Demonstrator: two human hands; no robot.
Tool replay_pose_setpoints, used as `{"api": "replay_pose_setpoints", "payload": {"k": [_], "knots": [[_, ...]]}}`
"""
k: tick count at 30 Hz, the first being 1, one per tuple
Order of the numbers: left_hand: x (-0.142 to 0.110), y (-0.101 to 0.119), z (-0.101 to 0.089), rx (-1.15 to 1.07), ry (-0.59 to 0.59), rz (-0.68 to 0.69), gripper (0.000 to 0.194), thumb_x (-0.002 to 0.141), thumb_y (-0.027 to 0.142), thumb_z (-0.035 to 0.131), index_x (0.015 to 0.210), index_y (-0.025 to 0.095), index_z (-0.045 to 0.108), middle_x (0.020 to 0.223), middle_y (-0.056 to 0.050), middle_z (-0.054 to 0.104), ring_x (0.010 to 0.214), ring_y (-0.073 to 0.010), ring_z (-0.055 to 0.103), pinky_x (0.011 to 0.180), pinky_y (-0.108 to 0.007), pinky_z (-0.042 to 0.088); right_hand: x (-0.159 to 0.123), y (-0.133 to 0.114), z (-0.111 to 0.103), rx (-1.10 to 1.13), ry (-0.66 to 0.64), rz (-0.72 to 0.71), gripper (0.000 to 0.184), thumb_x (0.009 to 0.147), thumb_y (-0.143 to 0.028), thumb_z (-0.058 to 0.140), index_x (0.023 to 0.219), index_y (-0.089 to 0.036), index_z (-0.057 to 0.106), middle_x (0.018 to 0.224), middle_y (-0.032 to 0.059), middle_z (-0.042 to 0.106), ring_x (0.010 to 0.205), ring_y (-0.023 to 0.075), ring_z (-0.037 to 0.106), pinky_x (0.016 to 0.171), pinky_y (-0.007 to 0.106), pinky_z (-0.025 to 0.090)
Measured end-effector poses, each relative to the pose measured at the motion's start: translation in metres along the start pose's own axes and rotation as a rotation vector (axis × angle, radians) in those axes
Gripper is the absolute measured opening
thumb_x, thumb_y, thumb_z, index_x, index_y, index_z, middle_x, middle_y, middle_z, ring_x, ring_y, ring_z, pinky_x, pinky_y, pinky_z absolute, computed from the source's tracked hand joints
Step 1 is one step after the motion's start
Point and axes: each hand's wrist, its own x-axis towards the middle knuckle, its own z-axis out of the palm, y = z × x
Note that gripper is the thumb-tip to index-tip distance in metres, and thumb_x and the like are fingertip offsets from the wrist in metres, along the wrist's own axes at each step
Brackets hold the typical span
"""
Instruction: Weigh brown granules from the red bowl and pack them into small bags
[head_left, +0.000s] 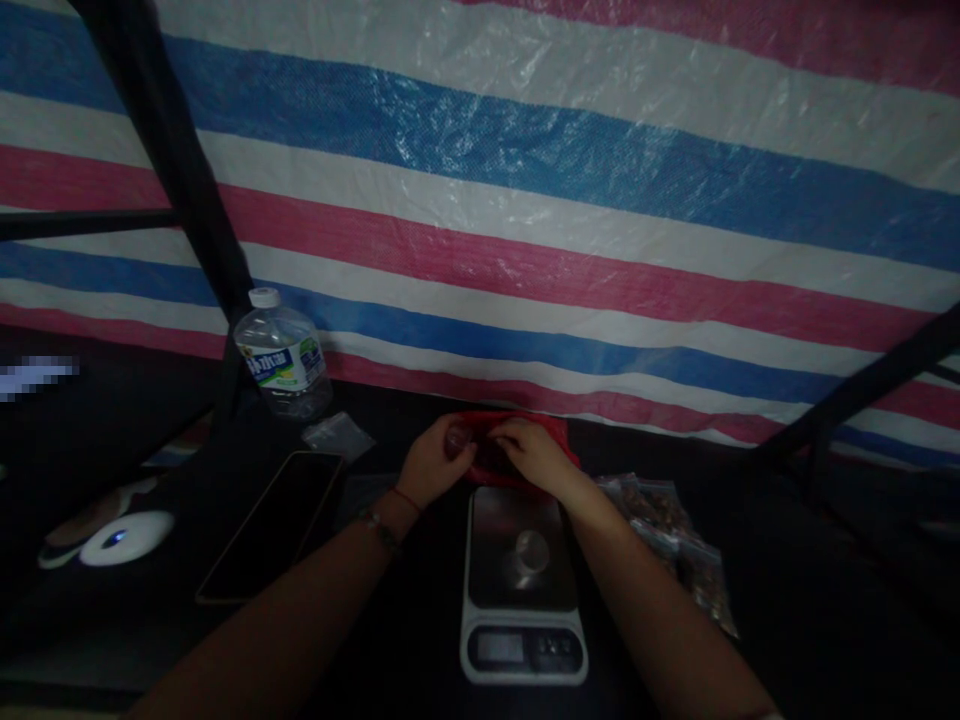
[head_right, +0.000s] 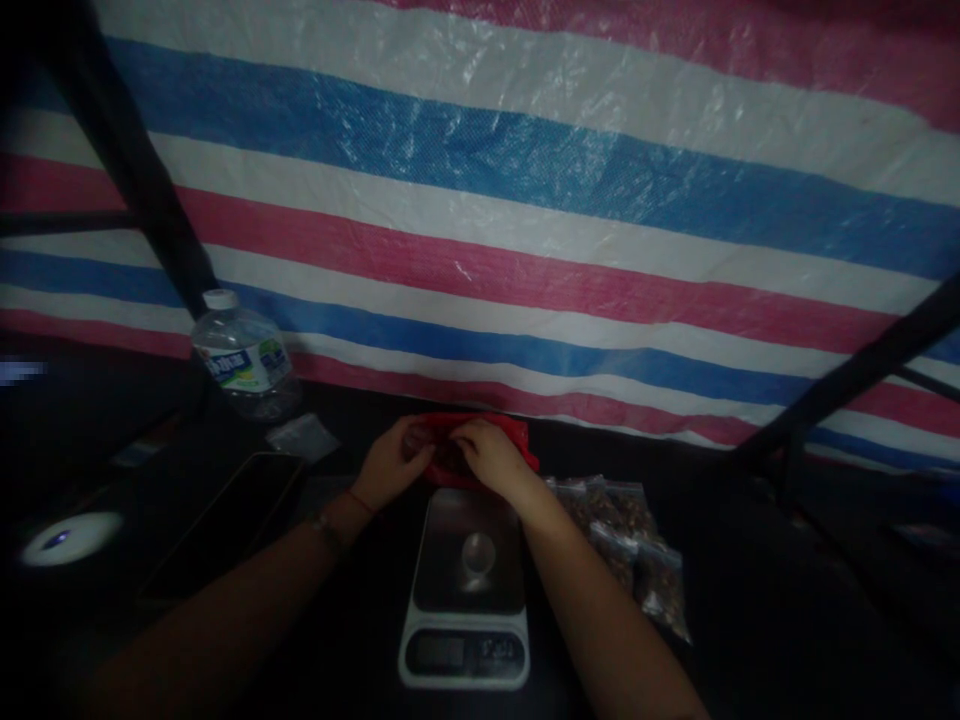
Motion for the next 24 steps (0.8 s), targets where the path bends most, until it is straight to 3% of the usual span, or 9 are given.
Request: {"api": "replay_pose_setpoints", "payload": {"k": [4, 8, 14, 20, 24], "knots": [[0.000, -0.002, 0.000, 0.023, -0.089, -0.001, 0.026, 0.080, 0.030, 0.056, 0.104, 0.022, 0.055, 0.097, -0.004, 0.067, 0.090, -0.0196, 0.065, 0.079, -0.031, 0.051, 0.000, 0.009, 0.008, -0.089, -0.274, -0.004, 0.030, 0.080, -0.008, 0.054, 0.104, -0.016, 0.069, 0.107, 0.0097, 0.067, 0.102, 0.0207, 0.059, 0.093, 0.034, 0.043], [0.001, 0.002, -0.003, 0.071, -0.122, -0.020, 0.020, 0.082, 0.034, 0.054, 0.097, 0.021, 0.056, 0.090, -0.004, 0.066, 0.084, -0.0202, 0.065, 0.073, -0.030, 0.050, 0.008, 0.008, 0.020, -0.112, -0.315, -0.033, 0.036, 0.077, -0.009, 0.059, 0.112, -0.017, 0.066, 0.119, 0.0111, 0.062, 0.111, 0.0227, 0.055, 0.096, 0.035, 0.040], [0.002, 0.001, -0.007, 0.072, -0.097, -0.045, 0.017, 0.082, 0.032, 0.053, 0.093, 0.020, 0.056, 0.085, -0.003, 0.066, 0.077, -0.0185, 0.064, 0.069, -0.028, 0.048, 0.023, 0.009, 0.032, -0.102, -0.372, -0.030, 0.030, 0.077, -0.012, 0.061, 0.106, -0.016, 0.069, 0.116, 0.0114, 0.064, 0.100, 0.0221, 0.060, 0.088, 0.032, 0.043], [0.001, -0.001, -0.008, 0.115, -0.002, -0.057, 0.022, 0.082, 0.036, 0.053, 0.096, 0.019, 0.057, 0.079, -0.002, 0.066, 0.070, -0.0178, 0.064, 0.063, -0.027, 0.047, 0.014, 0.022, 0.005, -0.154, -0.438, -0.044, 0.030, 0.079, -0.005, 0.051, 0.096, -0.019, 0.072, 0.099, 0.0064, 0.071, 0.091, 0.0185, 0.063, 0.082, 0.027, 0.045], [0.000, 0.002, -0.007, 0.110, -0.066, -0.001, 0.023, 0.082, 0.034, 0.053, 0.099, 0.019, 0.057, 0.082, -0.003, 0.067, 0.073, -0.0186, 0.065, 0.065, -0.027, 0.048, 0.006, 0.028, -0.010, -0.179, -0.364, 0.091, 0.033, 0.076, -0.008, 0.057, 0.101, -0.022, 0.071, 0.102, 0.0051, 0.071, 0.091, 0.0185, 0.064, 0.081, 0.027, 0.046]]}}
